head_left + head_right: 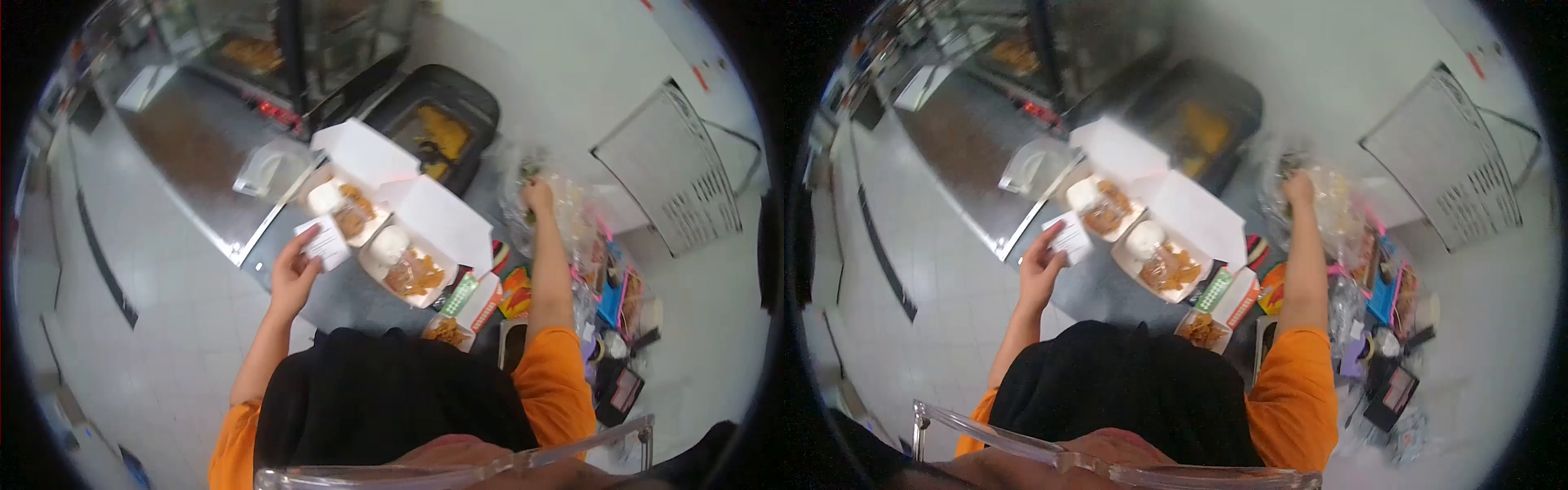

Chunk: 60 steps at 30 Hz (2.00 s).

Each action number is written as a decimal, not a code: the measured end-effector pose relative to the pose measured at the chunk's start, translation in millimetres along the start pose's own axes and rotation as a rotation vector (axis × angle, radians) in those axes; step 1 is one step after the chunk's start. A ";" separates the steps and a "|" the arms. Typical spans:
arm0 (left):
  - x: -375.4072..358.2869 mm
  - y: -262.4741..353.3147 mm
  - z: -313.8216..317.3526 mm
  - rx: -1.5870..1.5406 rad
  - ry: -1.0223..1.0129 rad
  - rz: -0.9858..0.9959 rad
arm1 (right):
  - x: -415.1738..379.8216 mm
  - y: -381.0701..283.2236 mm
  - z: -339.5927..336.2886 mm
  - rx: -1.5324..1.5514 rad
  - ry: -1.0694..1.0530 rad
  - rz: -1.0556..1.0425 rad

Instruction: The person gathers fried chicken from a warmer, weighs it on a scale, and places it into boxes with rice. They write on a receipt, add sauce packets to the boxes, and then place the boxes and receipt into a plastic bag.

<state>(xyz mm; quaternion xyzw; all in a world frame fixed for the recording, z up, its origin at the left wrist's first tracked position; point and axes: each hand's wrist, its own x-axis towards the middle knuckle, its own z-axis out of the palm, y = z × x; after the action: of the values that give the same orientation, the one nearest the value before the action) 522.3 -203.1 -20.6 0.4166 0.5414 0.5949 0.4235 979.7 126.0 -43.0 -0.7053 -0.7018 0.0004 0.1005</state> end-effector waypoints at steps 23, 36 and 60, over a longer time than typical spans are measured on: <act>-20.5 38.5 -0.3 -0.334 -0.153 0.075 | -95.2 -91.2 -102.8 0.250 0.612 -0.030; -49.5 25.2 -58.7 -0.229 0.094 -0.061 | -222.0 -302.6 32.5 0.751 0.172 -0.643; -50.6 -44.9 2.5 -0.010 -0.520 -0.101 | -389.0 -149.4 -7.8 0.393 0.510 0.194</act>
<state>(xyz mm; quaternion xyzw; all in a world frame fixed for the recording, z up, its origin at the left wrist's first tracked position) 541.9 -248.3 -67.1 0.5258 0.4315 0.4488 0.5796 827.1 -261.0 -68.7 -0.7132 -0.5702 -0.0315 0.4064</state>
